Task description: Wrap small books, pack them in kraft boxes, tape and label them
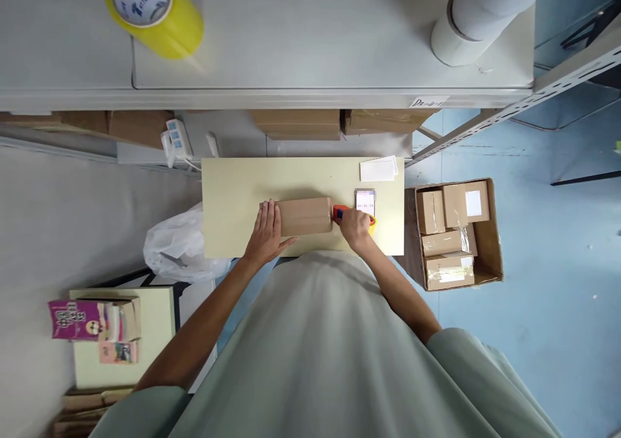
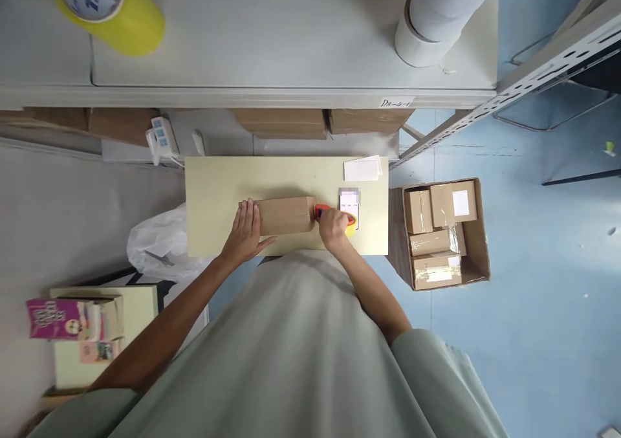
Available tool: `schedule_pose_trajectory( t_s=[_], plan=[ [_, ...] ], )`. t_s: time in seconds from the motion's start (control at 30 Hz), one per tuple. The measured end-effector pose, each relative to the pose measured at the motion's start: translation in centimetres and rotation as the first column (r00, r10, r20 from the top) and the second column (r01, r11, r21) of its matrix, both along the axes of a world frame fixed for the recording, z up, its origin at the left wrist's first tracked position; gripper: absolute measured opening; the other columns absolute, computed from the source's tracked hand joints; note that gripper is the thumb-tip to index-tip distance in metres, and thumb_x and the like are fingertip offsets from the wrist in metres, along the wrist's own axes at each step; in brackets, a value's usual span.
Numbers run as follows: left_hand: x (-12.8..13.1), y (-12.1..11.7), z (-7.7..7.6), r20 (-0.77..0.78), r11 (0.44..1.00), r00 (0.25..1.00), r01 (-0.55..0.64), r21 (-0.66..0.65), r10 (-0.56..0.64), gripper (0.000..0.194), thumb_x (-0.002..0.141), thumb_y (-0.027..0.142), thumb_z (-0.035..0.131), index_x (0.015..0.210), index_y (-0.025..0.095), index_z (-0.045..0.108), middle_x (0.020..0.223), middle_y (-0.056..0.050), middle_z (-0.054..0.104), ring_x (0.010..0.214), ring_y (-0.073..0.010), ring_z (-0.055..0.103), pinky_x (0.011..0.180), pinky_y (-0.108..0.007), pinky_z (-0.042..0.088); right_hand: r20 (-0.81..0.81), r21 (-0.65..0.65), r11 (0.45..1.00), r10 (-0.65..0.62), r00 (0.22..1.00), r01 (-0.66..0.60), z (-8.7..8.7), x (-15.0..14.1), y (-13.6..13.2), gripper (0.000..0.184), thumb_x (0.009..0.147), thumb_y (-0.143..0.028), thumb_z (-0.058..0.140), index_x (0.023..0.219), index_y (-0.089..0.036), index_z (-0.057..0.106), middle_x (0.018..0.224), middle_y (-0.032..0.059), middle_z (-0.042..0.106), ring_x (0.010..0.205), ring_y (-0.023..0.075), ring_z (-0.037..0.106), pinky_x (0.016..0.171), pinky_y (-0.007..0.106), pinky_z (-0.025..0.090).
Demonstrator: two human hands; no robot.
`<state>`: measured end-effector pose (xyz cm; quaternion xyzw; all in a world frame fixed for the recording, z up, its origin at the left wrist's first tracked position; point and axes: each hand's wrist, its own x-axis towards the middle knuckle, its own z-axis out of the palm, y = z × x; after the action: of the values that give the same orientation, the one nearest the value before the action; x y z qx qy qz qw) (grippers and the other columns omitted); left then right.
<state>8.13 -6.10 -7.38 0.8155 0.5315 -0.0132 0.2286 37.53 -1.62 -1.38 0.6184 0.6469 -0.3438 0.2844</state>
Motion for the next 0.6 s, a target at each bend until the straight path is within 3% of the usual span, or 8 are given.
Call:
schedule_pose_trajectory(
  t_s=[0.07,0.13,0.27,0.33,0.4,0.47,0.53,0.6],
  plan=[
    [-0.1,-0.1,-0.3,0.018,1.000,1.000,0.001,0.015,-0.001,0.105,0.108,0.068,0.042,0.174,-0.007,0.010,0.181,-0.036,0.008,0.171,-0.0473,-0.003,0.135,-0.073,0.013,0.064,0.108,0.976,-0.198,0.978,0.190,0.1,0.7,-0.5,0.051,0.116,-0.045,0.041,0.126,-0.004,0.072,0.114,0.0292,0.078,0.104,0.0331,0.079,0.074,0.033,0.055],
    [-0.2,-0.2,-0.6,0.045,0.999,0.999,-0.006,0.033,0.005,0.101,0.109,0.065,0.040,0.174,-0.007,0.012,0.181,-0.035,0.009,0.172,-0.0462,-0.002,0.136,-0.072,0.013,0.032,0.220,0.903,-0.384,0.923,0.368,0.4,1.3,-0.9,0.060,0.117,-0.054,0.037,0.130,-0.005,0.068,0.117,0.0288,0.078,0.109,0.0328,0.079,0.078,0.031,0.055],
    [-0.2,-0.4,-0.7,0.116,0.997,0.992,-0.063,0.050,0.057,0.092,0.111,0.059,0.036,0.174,-0.004,0.013,0.182,-0.034,0.010,0.172,-0.0453,0.001,0.136,-0.071,0.016,-0.190,0.214,0.793,-0.539,0.821,0.570,1.5,1.6,-1.3,0.062,0.117,-0.062,0.030,0.129,-0.011,0.064,0.118,0.0251,0.079,0.106,0.0303,0.079,0.075,0.028,0.053],
    [-0.2,-0.6,-0.5,0.172,0.978,0.970,-0.190,0.089,0.173,0.093,0.111,0.060,0.039,0.174,-0.003,0.013,0.182,-0.033,0.012,0.172,-0.0444,0.007,0.136,-0.068,0.021,-0.276,0.182,0.754,-0.577,0.769,0.631,1.8,1.0,-1.4,0.058,0.116,-0.062,0.033,0.123,-0.013,0.064,0.115,0.0227,0.080,0.101,0.0287,0.079,0.074,0.028,0.052],
    [-0.3,-0.6,-0.2,0.235,0.909,0.902,-0.397,0.125,0.362,0.098,0.106,0.066,0.050,0.172,0.000,0.020,0.178,-0.034,0.025,0.170,-0.0437,0.023,0.133,-0.063,0.032,-0.329,0.178,0.719,-0.600,0.729,0.672,1.9,0.2,-1.5,0.054,0.116,-0.062,0.038,0.116,-0.015,0.064,0.112,0.0212,0.081,0.099,0.0286,0.078,0.074,0.028,0.051],
    [-0.5,-0.4,0.2,0.248,0.804,0.791,-0.591,0.074,0.559,0.096,0.097,0.072,0.064,0.163,0.005,0.042,0.163,-0.033,0.051,0.154,-0.0423,0.051,0.123,-0.057,0.047,-0.353,0.197,0.682,-0.621,0.700,0.705,1.5,-0.7,-1.8,0.050,0.114,-0.062,0.044,0.110,-0.017,0.064,0.109,0.0204,0.081,0.099,0.0297,0.078,0.074,0.029,0.051],
    [-0.9,-0.1,0.5,0.172,0.725,0.707,-0.686,-0.070,0.686,0.077,0.089,0.073,0.074,0.137,0.014,0.064,0.134,-0.023,0.073,0.126,-0.0374,0.071,0.106,-0.048,0.058,-0.368,0.232,0.633,-0.646,0.669,0.739,0.7,-1.6,-2.3,0.047,0.112,-0.063,0.050,0.103,-0.019,0.064,0.104,0.0200,0.081,0.097,0.0312,0.078,0.074,0.030,0.050],
    [-1.3,0.3,0.8,0.082,0.692,0.692,-0.693,-0.204,0.717,0.055,0.087,0.070,0.077,0.108,0.020,0.071,0.106,-0.012,0.079,0.103,-0.0316,0.076,0.092,-0.039,0.059,-0.391,0.269,0.578,-0.666,0.635,0.771,-0.2,-2.4,-2.8,0.046,0.109,-0.064,0.055,0.095,-0.021,0.062,0.097,0.0193,0.081,0.092,0.0322,0.078,0.072,0.031,0.049]
  ],
)
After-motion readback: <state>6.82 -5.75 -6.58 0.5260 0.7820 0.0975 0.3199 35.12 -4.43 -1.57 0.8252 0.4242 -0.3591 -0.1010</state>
